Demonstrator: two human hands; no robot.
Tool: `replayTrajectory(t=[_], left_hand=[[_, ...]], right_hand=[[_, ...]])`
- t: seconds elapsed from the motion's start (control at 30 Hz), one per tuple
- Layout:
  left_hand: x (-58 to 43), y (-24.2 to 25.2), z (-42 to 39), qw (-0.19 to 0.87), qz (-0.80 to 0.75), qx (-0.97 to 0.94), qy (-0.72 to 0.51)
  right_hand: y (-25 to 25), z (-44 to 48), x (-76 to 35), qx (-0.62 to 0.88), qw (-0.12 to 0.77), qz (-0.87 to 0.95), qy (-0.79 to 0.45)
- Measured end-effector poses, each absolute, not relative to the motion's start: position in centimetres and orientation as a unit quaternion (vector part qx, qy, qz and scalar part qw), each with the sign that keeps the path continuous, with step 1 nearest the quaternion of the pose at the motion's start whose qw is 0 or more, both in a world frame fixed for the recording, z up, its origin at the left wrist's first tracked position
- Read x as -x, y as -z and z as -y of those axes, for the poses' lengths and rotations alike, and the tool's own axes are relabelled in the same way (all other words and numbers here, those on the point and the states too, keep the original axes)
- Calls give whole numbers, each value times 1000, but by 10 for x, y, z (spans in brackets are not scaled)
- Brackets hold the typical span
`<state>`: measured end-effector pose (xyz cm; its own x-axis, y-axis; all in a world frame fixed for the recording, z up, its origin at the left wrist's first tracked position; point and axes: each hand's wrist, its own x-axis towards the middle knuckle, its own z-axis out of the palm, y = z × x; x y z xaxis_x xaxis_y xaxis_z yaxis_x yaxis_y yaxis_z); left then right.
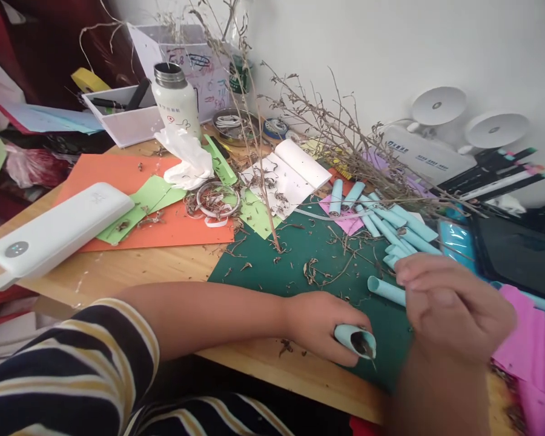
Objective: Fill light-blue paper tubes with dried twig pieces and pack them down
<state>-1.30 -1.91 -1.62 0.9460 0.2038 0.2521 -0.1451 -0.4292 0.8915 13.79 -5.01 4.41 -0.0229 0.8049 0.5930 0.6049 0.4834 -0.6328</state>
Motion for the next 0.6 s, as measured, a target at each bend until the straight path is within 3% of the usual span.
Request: replayTrajectory(t=[0.07,0.17,0.27,0.47,0.6], left_hand=[[13,15,18,523,15,-841,-135],[13,14,17,518,30,-846,-124],[12,15,16,528,30,-840,-123],[12,16,15,571,2,-809,-136],[13,14,15,577,-24,-807,-127]], right_hand=[[-36,31,-137,556,446,693,-105],[-21,-8,-125,630,195,740,-131],[-5,-42,-106,623,69,775,-80],[3,-60,-91,574,15,818,-11],[-18,-31,-117,634,72,770,-6]])
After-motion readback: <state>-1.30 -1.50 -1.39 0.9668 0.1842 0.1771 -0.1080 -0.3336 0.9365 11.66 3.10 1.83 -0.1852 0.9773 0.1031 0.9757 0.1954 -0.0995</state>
